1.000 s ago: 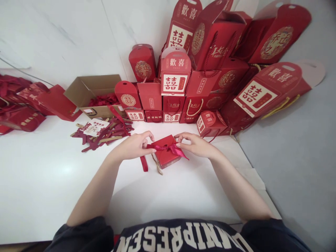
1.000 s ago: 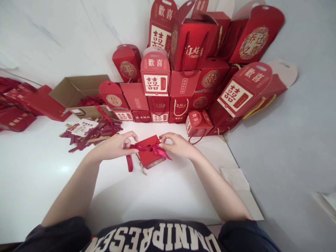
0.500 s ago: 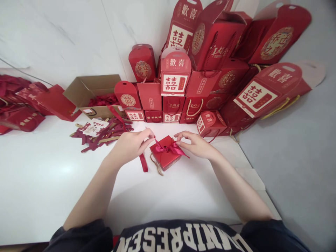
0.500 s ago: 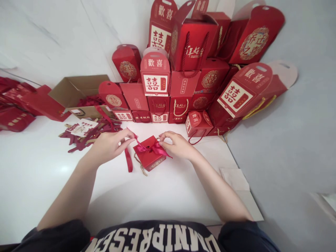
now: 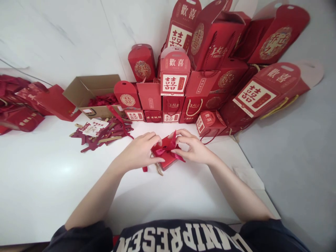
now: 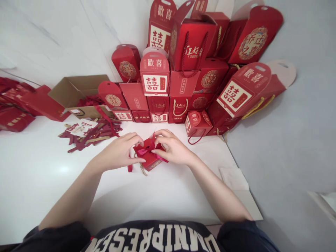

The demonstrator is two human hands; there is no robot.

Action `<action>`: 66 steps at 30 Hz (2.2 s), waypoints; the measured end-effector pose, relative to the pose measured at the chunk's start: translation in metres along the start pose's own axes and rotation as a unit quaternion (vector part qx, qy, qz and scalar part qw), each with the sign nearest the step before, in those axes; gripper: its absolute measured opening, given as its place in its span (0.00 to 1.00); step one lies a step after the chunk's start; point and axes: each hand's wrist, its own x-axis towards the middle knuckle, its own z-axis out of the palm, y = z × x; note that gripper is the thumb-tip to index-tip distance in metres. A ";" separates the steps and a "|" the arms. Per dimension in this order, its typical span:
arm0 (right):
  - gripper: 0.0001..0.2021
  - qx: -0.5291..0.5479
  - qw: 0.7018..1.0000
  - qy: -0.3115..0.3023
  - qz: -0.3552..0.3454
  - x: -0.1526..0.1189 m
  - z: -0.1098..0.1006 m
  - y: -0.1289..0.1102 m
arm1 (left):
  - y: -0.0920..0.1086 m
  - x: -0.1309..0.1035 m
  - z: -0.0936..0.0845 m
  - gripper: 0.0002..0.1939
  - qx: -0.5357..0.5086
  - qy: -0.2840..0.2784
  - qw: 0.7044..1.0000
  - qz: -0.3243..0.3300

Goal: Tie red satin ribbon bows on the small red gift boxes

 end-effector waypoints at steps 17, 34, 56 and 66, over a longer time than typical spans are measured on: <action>0.14 0.029 0.986 0.088 0.138 0.002 0.008 0.004 | -0.022 0.003 0.004 0.19 -0.287 -0.162 0.933 -0.147; 0.10 -0.018 0.978 -0.207 0.011 -0.009 0.008 -0.031 | -0.004 0.006 0.014 0.26 -0.019 -0.048 0.982 -0.184; 0.12 0.029 0.964 -0.072 0.254 -0.001 0.003 -0.006 | 0.000 0.007 0.013 0.28 0.019 -0.086 0.975 -0.203; 0.15 -0.066 0.958 -0.112 0.255 -0.005 -0.007 -0.011 | 0.000 0.007 0.011 0.27 0.010 -0.095 0.974 -0.207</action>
